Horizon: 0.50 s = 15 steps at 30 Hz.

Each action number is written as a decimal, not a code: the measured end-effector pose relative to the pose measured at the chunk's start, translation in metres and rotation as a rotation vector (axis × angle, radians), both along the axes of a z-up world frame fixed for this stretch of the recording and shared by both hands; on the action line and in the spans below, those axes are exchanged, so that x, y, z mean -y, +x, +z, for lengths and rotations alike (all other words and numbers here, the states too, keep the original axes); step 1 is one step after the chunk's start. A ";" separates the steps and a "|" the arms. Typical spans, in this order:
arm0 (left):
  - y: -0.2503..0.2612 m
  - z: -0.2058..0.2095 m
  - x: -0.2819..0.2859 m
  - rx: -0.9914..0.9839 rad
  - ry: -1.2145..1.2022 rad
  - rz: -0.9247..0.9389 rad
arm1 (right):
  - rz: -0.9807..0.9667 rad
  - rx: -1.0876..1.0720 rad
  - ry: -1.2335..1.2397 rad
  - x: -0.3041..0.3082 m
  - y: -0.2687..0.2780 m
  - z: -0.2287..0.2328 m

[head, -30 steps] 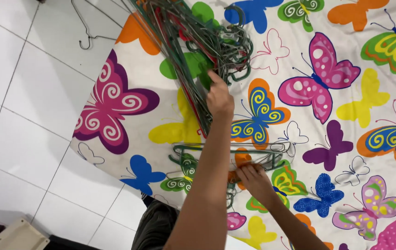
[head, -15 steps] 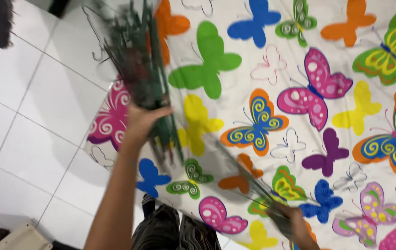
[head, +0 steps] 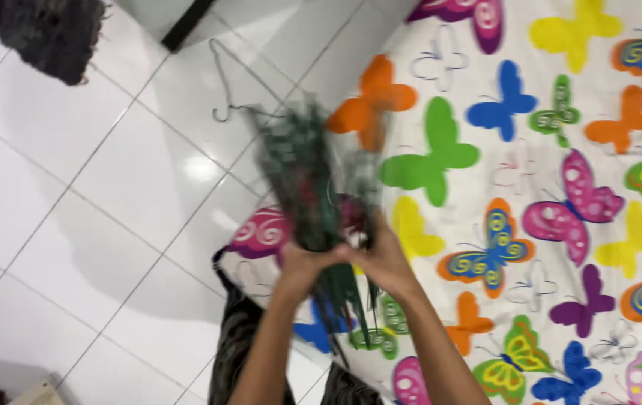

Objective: Fold socks and underwear and organize clothes hangers in a room.

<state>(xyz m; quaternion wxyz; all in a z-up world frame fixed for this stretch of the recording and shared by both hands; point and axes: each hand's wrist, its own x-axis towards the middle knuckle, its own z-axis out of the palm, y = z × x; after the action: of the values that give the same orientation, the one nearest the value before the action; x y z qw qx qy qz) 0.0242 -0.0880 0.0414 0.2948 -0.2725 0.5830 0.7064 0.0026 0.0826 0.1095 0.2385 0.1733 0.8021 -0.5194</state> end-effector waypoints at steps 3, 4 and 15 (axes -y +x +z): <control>-0.024 0.018 0.041 -0.052 0.151 -0.029 | -0.183 0.013 -0.320 0.062 -0.022 -0.018; -0.037 0.026 0.065 -0.059 0.138 -0.027 | -0.179 0.008 -0.332 0.083 -0.026 -0.029; -0.188 0.051 0.314 0.060 -0.101 -0.286 | -0.334 0.394 -0.816 0.335 -0.118 -0.075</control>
<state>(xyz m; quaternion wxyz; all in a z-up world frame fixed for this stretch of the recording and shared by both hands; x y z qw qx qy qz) -0.1637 -0.4023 0.0925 0.3954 -0.2221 0.6416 0.6186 -0.1158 -0.2527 0.0344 0.3477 0.2871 0.4338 -0.7801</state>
